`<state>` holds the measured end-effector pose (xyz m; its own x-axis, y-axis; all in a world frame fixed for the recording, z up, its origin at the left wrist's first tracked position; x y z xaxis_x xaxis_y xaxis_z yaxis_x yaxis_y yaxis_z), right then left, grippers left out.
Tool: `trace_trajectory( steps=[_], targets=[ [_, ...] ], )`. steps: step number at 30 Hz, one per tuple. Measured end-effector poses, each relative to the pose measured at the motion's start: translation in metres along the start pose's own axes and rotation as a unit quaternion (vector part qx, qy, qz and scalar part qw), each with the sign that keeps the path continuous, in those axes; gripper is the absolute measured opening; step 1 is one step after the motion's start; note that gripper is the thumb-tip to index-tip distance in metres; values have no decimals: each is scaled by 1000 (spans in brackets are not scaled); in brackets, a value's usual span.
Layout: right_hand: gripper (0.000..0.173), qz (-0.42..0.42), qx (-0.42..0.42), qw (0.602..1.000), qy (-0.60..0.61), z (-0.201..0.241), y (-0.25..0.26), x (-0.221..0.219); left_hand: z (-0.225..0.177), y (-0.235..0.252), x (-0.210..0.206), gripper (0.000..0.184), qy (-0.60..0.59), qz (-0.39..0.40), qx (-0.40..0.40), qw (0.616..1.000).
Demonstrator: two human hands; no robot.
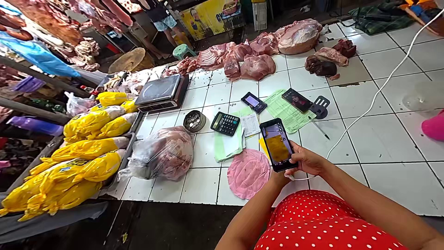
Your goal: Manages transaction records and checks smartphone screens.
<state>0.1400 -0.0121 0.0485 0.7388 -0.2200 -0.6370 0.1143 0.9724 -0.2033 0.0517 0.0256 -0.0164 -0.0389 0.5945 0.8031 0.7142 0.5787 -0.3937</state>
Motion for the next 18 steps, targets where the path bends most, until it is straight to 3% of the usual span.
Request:
trace_trajectory(
  steps=[1, 4, 12, 18],
  targets=[
    [80, 6, 15, 1000, 5, 6, -1, 3, 8, 1, -4, 38, 44, 14, 7, 999],
    [83, 18, 58, 998, 25, 23, -5, 13, 37, -10, -16, 41, 112, -40, -25, 993],
    [69, -3, 118, 993, 23, 54, -12, 21, 70, -50, -23, 47, 33, -171, -26, 984],
    [78, -10, 138, 990, 23, 61, -16, 19, 74, -41, -16, 46, 16, -151, 39, 988]
  ],
)
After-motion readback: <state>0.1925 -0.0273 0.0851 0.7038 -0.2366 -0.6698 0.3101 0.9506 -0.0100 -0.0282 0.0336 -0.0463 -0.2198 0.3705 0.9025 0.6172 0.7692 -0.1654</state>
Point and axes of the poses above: each hand's wrist, its own y-axis towards the middle knuckle, its own x-axis out of the back of the hand, z = x × y, the point moved 6 cm from there along y, towards the middle knuckle, and after that the axes turned 14 degrees about x, right-handed, at the moved point
